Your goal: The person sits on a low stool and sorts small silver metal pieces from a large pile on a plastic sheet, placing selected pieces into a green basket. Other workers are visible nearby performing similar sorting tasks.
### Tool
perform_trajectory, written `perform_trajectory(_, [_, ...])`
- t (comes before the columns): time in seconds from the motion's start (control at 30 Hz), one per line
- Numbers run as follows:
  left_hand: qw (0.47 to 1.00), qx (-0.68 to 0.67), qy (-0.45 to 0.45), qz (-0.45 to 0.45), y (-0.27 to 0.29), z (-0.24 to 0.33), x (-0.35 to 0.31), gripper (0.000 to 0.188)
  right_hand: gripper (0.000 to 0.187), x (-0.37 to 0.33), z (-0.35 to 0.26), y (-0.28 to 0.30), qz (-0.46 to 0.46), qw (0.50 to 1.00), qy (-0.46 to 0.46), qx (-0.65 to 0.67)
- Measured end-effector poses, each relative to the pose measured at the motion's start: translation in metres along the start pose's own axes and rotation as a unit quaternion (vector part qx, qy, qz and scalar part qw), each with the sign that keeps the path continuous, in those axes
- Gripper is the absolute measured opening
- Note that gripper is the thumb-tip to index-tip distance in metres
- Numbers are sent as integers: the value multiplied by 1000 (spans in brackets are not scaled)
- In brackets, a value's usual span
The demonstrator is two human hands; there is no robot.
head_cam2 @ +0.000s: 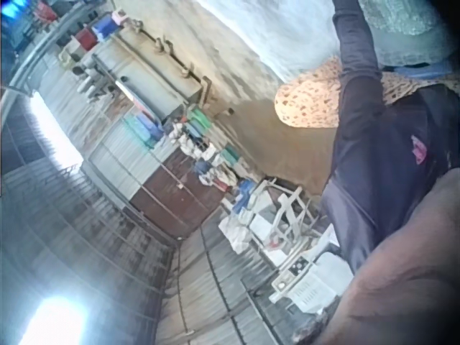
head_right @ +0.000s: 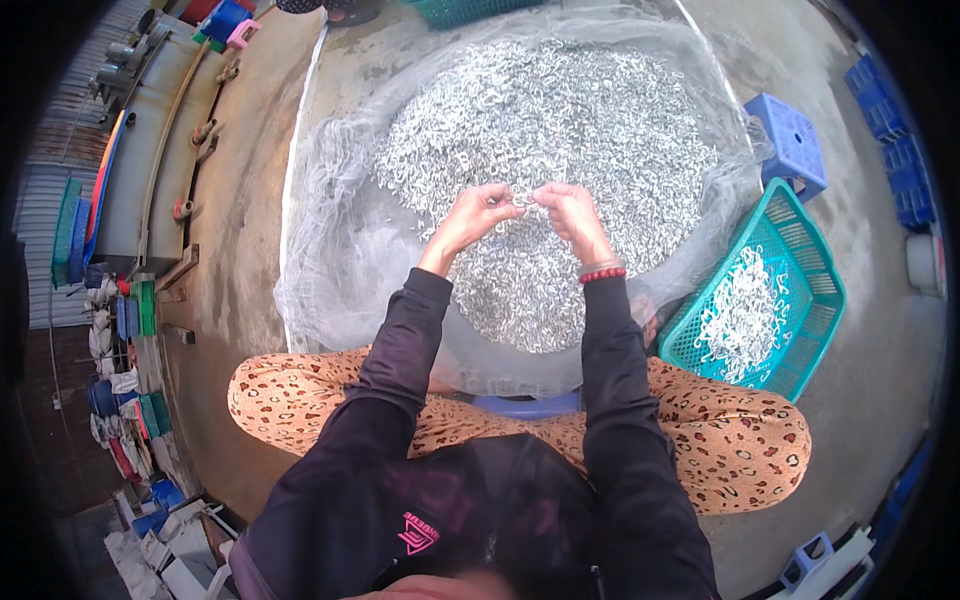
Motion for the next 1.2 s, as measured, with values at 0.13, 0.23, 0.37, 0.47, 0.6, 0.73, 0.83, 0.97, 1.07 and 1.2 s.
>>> perform_trajectory(0.13, [959,213,-87,168,30,37,-6,21,13,-2,6,-21,-75,983,-3,168])
perform_trajectory(0.23, [977,115,-52,174,33,36,-7,18,16,0,9,-33,-180,939,-27,293])
perform_trajectory(0.37, [989,-15,-13,148,29,22,-5,19,22,8,14,-32,-187,916,-36,354])
perform_trajectory(0.47, [979,-108,-21,169,32,12,-4,27,30,14,22,-30,-133,933,-40,333])
perform_trajectory(0.6, [986,-91,32,135,35,-7,-10,44,39,11,20,-43,-203,915,-35,348])
perform_trajectory(0.73, [964,-217,4,153,35,-13,-9,47,47,10,15,-42,-193,918,-36,345])
perform_trajectory(0.83, [951,-259,-11,167,35,-14,-9,46,48,5,9,-45,-193,918,-32,344])
perform_trajectory(0.97, [950,-265,-18,163,36,-13,-8,45,37,-3,2,-51,-199,945,-16,260])
perform_trajectory(1.07, [947,-282,20,155,32,-14,-10,42,27,-4,-1,-53,-168,971,6,168])
perform_trajectory(1.2, [946,-290,15,143,27,-7,-8,35,15,-4,-6,-48,-82,986,61,131])
Point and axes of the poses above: each hand's wrist, its own x-axis towards the middle knuckle, its own y-axis out of the back of the hand, z = x × y, the point moved 7 cm from there along x, towards the middle knuckle, and after that the axes turned 12 degrees about -y, right-handed, at the moved point
